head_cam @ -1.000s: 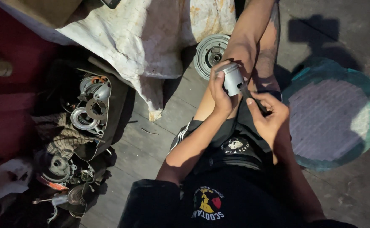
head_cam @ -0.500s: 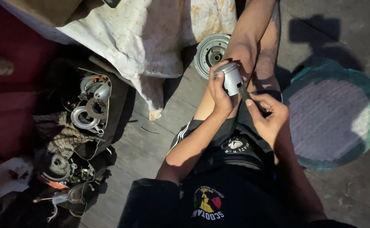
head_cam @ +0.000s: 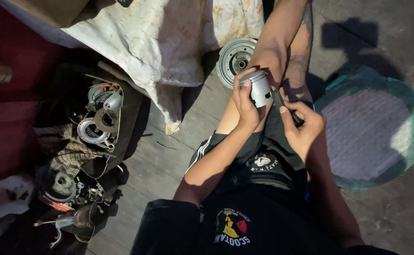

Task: Repairing a motorcycle engine piston using a small hand tool to adjust internal components

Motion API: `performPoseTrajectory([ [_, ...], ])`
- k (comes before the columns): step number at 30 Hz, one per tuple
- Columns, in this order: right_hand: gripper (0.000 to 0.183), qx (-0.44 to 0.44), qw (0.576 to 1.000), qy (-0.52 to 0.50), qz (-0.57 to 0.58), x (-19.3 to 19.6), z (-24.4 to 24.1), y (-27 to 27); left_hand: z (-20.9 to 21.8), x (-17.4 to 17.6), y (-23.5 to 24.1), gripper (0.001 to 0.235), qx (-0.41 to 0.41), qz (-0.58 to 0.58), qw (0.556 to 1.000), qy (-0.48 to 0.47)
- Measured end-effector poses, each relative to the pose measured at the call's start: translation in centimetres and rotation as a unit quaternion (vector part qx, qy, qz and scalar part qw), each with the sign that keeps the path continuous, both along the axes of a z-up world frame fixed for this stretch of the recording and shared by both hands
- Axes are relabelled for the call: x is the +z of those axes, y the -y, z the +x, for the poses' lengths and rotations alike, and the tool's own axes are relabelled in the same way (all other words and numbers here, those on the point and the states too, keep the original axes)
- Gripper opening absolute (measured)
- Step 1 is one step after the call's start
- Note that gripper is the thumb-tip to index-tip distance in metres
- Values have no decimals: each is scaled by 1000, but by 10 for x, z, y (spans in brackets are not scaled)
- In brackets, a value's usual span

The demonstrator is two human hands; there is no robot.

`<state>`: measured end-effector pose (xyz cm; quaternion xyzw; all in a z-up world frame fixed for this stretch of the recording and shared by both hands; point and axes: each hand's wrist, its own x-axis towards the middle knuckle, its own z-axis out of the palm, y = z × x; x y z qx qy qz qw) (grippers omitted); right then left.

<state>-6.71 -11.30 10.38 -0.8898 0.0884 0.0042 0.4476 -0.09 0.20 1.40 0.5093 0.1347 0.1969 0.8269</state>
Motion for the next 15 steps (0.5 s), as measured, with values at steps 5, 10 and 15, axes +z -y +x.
performPoseTrajectory([
  [5,9,5,1000,8,-24,11,-1,-8,2,-37,0,35,-22,-61,998,9],
  [10,8,-8,1000,1,-27,19,-8,-13,2,-13,3,34,11,-58,998,3],
  [15,10,30,999,-2,-38,29,-3,-24,-2,1,1,36,-8,14,999,-29],
])
